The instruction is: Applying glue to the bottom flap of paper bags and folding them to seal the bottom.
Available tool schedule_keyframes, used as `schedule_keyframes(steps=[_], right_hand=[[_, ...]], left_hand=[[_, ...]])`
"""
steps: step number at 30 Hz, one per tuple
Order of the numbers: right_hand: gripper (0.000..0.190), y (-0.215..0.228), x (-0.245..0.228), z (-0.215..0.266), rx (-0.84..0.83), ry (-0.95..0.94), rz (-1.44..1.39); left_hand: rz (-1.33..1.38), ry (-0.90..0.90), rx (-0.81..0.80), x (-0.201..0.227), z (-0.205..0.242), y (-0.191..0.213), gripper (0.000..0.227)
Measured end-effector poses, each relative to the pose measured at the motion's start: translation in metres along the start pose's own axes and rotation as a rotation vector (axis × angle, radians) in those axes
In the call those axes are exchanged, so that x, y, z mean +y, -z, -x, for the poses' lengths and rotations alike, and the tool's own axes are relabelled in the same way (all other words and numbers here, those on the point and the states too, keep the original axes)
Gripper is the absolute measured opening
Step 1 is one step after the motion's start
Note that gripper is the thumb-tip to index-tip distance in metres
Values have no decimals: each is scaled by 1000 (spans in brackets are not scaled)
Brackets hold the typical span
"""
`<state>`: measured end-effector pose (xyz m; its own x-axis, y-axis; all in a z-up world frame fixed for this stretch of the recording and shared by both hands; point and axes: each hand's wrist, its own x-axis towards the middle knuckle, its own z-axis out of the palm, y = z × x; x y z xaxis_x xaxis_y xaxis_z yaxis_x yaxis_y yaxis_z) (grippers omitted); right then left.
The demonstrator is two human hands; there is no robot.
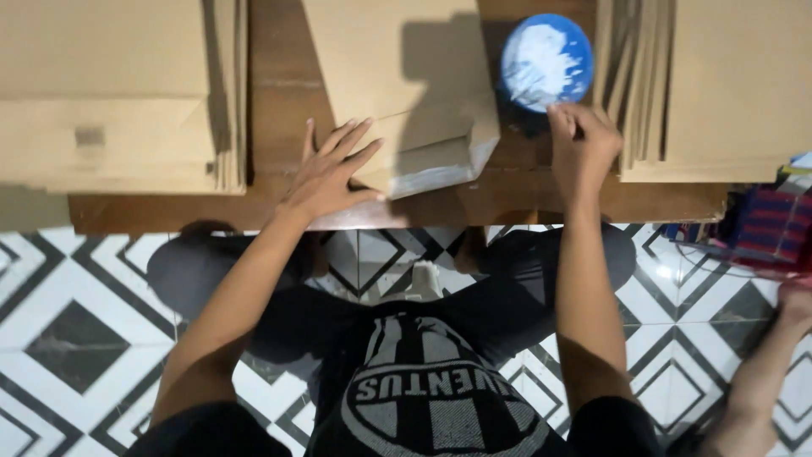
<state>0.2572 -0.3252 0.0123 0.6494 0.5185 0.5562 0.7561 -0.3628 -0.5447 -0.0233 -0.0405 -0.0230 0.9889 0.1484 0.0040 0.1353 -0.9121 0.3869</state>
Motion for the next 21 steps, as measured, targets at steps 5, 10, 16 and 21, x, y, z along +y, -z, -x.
schedule_keyframes(steps=[5, 10, 16, 21], right_hand=[[14, -10, -74, 40, -19, -138, -88], [14, -24, -154, 59, -199, -254, -242], [10, -52, -174, 71, -326, -229, -248], [7, -75, -176, 81, -385, -165, -204]], left_hand=[[28, 21, 136, 2, 10, -9, 74], [-40, 25, 159, 10, 14, -3, 84], [174, -57, 360, -19, 17, 5, 32], [196, 1, 461, -31, 8, 0, 19]])
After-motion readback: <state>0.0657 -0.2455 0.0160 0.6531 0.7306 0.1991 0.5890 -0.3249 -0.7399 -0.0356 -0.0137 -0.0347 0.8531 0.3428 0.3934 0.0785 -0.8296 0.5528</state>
